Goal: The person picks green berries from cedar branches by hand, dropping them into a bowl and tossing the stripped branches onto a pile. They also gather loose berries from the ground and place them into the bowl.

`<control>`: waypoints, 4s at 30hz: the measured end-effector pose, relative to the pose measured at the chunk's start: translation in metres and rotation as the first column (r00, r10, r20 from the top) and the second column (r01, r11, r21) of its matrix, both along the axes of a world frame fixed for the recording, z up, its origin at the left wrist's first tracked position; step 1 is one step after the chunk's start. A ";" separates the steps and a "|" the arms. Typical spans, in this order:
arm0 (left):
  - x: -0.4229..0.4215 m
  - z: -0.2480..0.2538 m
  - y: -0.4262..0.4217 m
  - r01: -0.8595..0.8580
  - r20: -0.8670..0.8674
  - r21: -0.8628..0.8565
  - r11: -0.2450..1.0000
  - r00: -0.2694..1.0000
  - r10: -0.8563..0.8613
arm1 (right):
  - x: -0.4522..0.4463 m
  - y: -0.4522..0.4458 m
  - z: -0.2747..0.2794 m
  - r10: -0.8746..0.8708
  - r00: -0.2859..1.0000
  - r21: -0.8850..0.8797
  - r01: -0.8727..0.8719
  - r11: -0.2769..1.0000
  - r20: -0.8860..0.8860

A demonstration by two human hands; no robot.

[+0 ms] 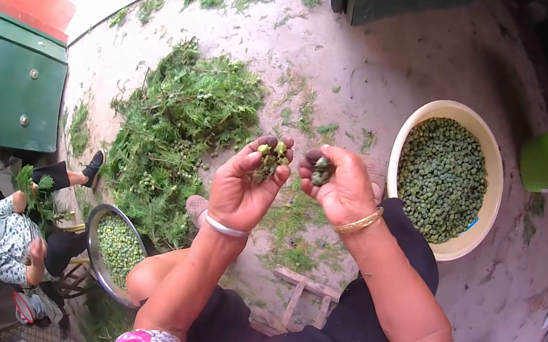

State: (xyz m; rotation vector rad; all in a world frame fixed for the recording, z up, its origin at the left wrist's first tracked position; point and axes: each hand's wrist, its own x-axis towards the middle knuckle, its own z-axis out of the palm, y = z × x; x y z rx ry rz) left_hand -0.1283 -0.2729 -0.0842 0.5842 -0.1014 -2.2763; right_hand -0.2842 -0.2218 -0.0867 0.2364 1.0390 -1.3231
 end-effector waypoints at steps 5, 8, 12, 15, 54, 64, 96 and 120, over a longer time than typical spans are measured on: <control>-0.040 0.023 0.029 -0.006 0.389 -0.397 0.918 0.904 0.174 | 0.000 -0.001 -0.007 -0.062 0.960 -0.140 0.104 0.985 0.274; -0.079 0.016 0.048 0.117 0.572 -0.673 0.731 0.708 0.414 | 0.000 -0.009 -0.014 -0.233 0.938 -0.118 0.270 0.956 0.257; -0.102 0.023 0.058 0.231 0.532 -0.814 0.533 0.663 0.526 | -0.020 0.002 -0.010 -0.110 0.978 -0.359 0.169 0.918 0.180; -0.102 0.052 0.051 0.358 0.586 -0.789 0.499 0.682 0.437 | -0.030 -0.002 -0.011 -0.126 0.944 -0.365 0.238 0.900 0.306; -0.041 0.046 -0.007 0.250 0.471 -0.518 0.818 0.882 0.029 | -0.023 -0.004 0.012 -0.130 0.968 -0.283 0.188 0.940 0.213; -0.030 0.033 -0.012 0.095 0.511 -0.445 0.890 0.843 0.166 | -0.008 -0.005 0.024 0.114 0.967 -0.383 -0.197 0.902 -0.227; -0.042 0.014 0.009 0.855 0.159 -0.472 -0.214 0.321 0.934 | -0.008 -0.010 0.003 -0.035 0.955 -0.382 0.151 0.912 0.296; -0.039 0.031 0.023 0.789 0.811 -0.474 0.392 0.217 0.544 | -0.017 -0.008 0.011 -0.086 0.915 -0.314 0.222 0.923 0.393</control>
